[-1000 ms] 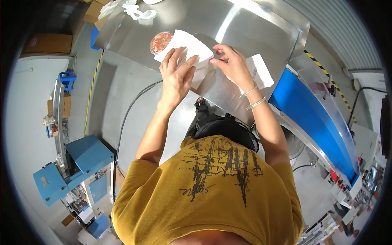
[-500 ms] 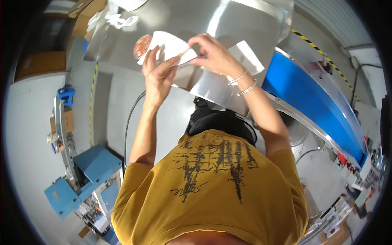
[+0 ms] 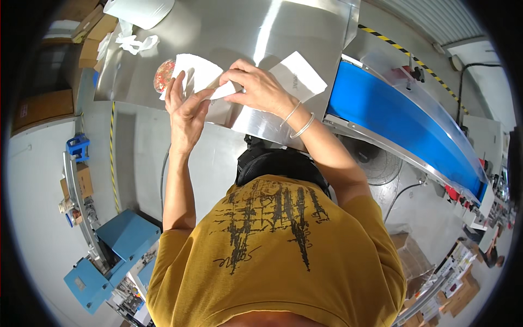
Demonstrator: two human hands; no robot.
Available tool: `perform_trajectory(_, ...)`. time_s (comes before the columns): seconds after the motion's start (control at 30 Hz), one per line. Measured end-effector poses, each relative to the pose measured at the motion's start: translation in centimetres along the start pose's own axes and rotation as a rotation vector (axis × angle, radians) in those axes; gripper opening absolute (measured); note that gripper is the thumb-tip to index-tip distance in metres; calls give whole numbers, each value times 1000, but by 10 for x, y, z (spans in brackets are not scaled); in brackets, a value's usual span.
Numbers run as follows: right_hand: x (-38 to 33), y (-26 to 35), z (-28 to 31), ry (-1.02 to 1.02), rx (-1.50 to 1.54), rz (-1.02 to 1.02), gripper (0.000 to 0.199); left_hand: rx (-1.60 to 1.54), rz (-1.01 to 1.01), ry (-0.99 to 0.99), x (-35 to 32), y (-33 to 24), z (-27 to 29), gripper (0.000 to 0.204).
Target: Processing and inspecting stacks of white paper napkins or sheets on a conveyor line in an industrial facility.
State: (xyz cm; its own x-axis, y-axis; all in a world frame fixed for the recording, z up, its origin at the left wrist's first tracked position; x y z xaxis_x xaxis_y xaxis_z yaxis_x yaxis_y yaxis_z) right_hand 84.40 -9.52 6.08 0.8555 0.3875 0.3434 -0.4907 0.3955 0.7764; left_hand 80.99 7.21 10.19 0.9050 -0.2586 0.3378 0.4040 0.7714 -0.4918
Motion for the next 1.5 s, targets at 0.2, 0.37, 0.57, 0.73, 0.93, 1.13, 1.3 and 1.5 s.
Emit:
perform_trajectory(0.2,5,-11,-2,42,5,0,26,6,42,38,3,-1,2,36)
perform_trajectory(0.37,-4,-21,19,-140,-152,-59,38,135,13,11,5,2,-1,33)
perform_trajectory(0.57,-46,-108,105,-88,-511,-589,49,147,13,-32,0,0,0,33)
perform_trajectory(0.73,-53,-109,95,145,-507,-813,58,147,27,-27,2,2,-1,33)
perform_trajectory(0.93,-55,-115,87,233,-441,-873,54,147,56,-29,3,-1,-1,32)
perform_trajectory(1.13,-75,-105,75,151,-186,-773,53,151,45,-43,2,3,-3,32)
perform_trajectory(1.3,-101,-99,72,-184,458,-860,57,159,46,-58,2,2,-4,32)
perform_trajectory(1.5,-105,-95,75,208,593,-768,29,160,71,-61,2,3,-3,33)
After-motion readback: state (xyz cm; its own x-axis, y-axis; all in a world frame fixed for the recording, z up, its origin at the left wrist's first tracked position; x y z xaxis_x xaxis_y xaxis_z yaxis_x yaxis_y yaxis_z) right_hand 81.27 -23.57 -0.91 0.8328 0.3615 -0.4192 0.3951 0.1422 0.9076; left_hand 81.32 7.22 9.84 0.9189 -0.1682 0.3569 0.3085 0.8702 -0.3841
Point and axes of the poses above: each hand's wrist, its own x-axis towards the middle knuckle, its own z-axis out of the back of the hand, y = z × x, the point moved 6 cm from there along x, towards the middle knuckle, and after that the axes turned 3 degrees about -x, right-handed, at the moved point
